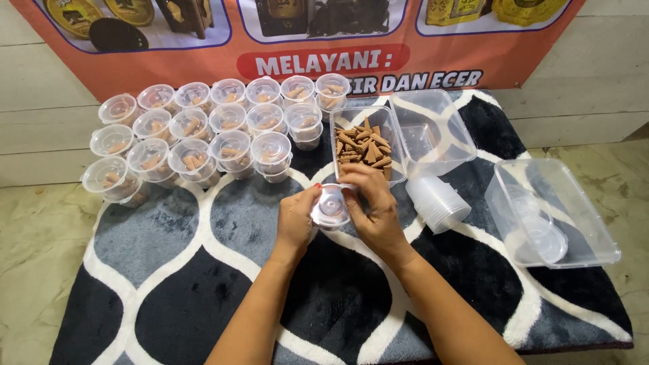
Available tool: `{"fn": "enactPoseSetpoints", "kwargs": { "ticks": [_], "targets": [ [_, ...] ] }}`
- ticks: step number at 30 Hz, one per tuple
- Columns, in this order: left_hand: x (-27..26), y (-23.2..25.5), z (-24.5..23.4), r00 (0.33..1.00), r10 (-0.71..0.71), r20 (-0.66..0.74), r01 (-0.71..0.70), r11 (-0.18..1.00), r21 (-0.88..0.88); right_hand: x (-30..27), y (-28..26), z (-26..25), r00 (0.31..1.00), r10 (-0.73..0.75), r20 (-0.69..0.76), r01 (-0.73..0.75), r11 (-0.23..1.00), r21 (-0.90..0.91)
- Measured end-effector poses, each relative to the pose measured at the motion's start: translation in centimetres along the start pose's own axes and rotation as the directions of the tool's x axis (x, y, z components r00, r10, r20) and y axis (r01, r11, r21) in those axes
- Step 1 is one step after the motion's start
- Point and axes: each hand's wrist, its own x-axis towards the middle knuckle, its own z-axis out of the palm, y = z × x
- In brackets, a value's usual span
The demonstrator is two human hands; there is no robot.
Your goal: The person is manually placing brown incense cones from a larger container into small clear plastic cups and then sealing each cup with a lid.
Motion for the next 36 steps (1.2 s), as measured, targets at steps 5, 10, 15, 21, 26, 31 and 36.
{"fn": "enactPoseSetpoints", "kwargs": {
  "ticks": [5,10,15,21,26,31,36],
  "targets": [
    [-0.8,2.5,0.3,0.988,-0.145,-0.044,0.142,0.988,-0.067,-1.0,1.4,0.0,0.978,-0.136,0.16,0.115,0.985,0.13],
    [-0.5,3.2,-0.5,0.956,-0.278,-0.097,0.247,0.937,-0.249,-0.8,1.1,0.3,0.907,-0.331,0.259,0.343,0.939,-0.001],
    [-0.4,3.0,-0.6,0.949,-0.289,-0.123,0.252,0.934,-0.252,-1.2,2.6,1.5,0.851,-0.486,0.2,0.523,0.822,-0.228],
    [0.2,2.0,-1.0,0.943,-0.323,-0.086,0.291,0.919,-0.266,-1.0,2.6,1.7,0.809,-0.556,0.191,0.588,0.759,-0.278],
    [-0.6,2.8,-0.7,0.966,-0.238,-0.096,0.206,0.942,-0.265,-1.0,2.8,1.6,0.803,-0.562,0.201,0.597,0.758,-0.265],
    [-2.4,5.3,-0.6,0.978,0.203,-0.057,-0.202,0.979,0.022,-1.1,2.7,1.4,0.802,-0.565,0.193,0.596,0.735,-0.323],
    [-2.5,4.9,-1.3,0.762,0.647,-0.028,-0.612,0.733,0.295,-2.1,2.4,1.3,0.994,-0.028,-0.109,0.029,1.0,0.006]
  ]
}}
